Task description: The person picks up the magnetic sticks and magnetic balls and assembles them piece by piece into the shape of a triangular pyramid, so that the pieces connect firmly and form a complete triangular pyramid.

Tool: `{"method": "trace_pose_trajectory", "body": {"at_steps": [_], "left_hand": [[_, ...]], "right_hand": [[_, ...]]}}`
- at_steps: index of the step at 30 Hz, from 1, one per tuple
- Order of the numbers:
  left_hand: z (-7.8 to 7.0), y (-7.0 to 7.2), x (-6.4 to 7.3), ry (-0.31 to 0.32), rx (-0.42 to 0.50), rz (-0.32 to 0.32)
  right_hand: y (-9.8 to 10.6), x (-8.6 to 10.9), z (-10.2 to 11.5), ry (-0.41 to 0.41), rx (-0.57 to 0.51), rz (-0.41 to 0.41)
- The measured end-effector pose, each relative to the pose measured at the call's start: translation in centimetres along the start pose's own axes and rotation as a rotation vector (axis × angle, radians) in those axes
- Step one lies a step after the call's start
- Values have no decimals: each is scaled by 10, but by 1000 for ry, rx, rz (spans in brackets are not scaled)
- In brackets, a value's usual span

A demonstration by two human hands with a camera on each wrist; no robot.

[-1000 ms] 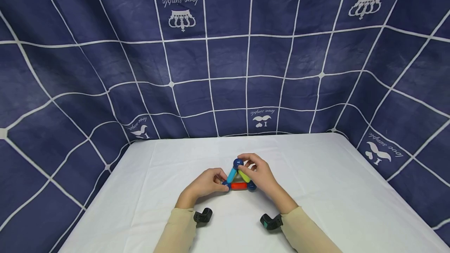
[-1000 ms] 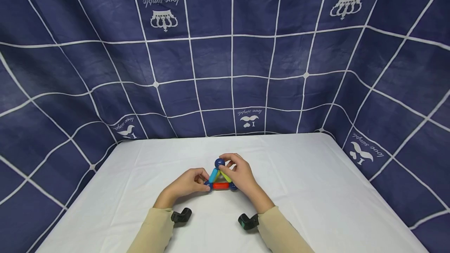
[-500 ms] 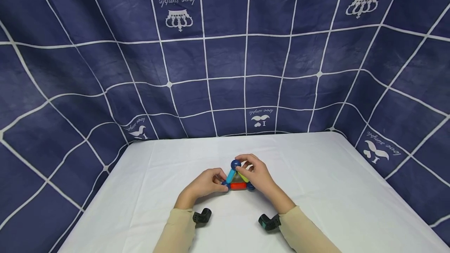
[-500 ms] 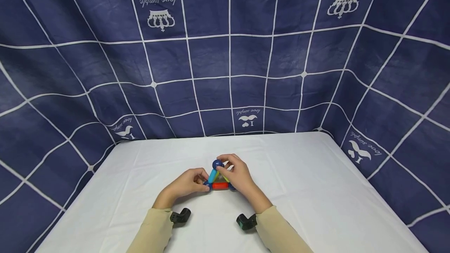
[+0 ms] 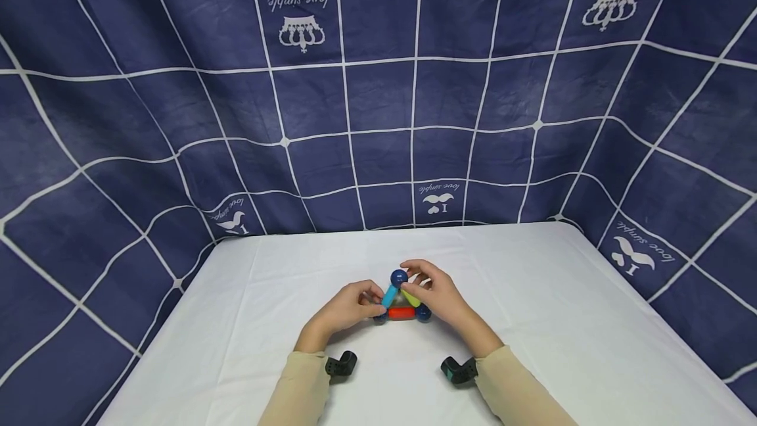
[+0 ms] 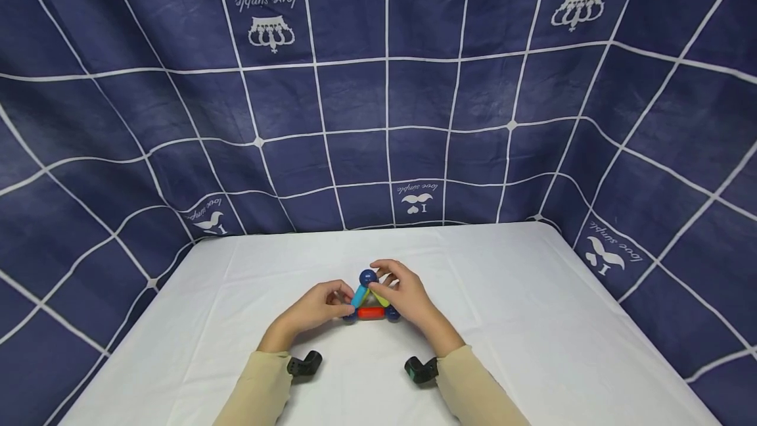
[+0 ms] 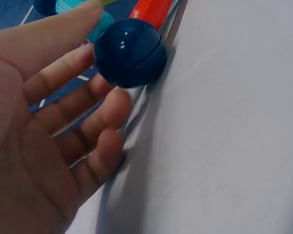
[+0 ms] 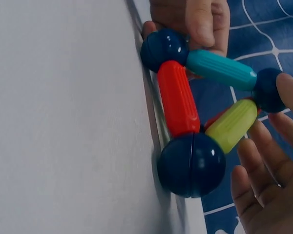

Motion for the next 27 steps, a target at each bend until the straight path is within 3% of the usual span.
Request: {"method": "trace_pose_trajectory", "body": {"at_steps": [5,9,15,27], "left_hand": [[-9,4,-1,-41,7,-112],[-24,5,0,-134,25,-167],[-41,-2,1,-239,-60,-229],[-42,-6,0,-232,-61,-241]], "right_hand": [[0,1,-7,0,30,69],[-1,2,-16,-17,102,125],[-2,3,-21,-15,142,167],[-1,6,-30,0,20,205]]}}
Point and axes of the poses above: each hand's wrist, its own x-axis away from the middle knuckle, its own y-axis out of the back of the hand, z = x × y, the point moved 6 cm from there along -x, towards the middle knuckle, and after that the axes turned 7 degrees about y, right-handed, at the moved point
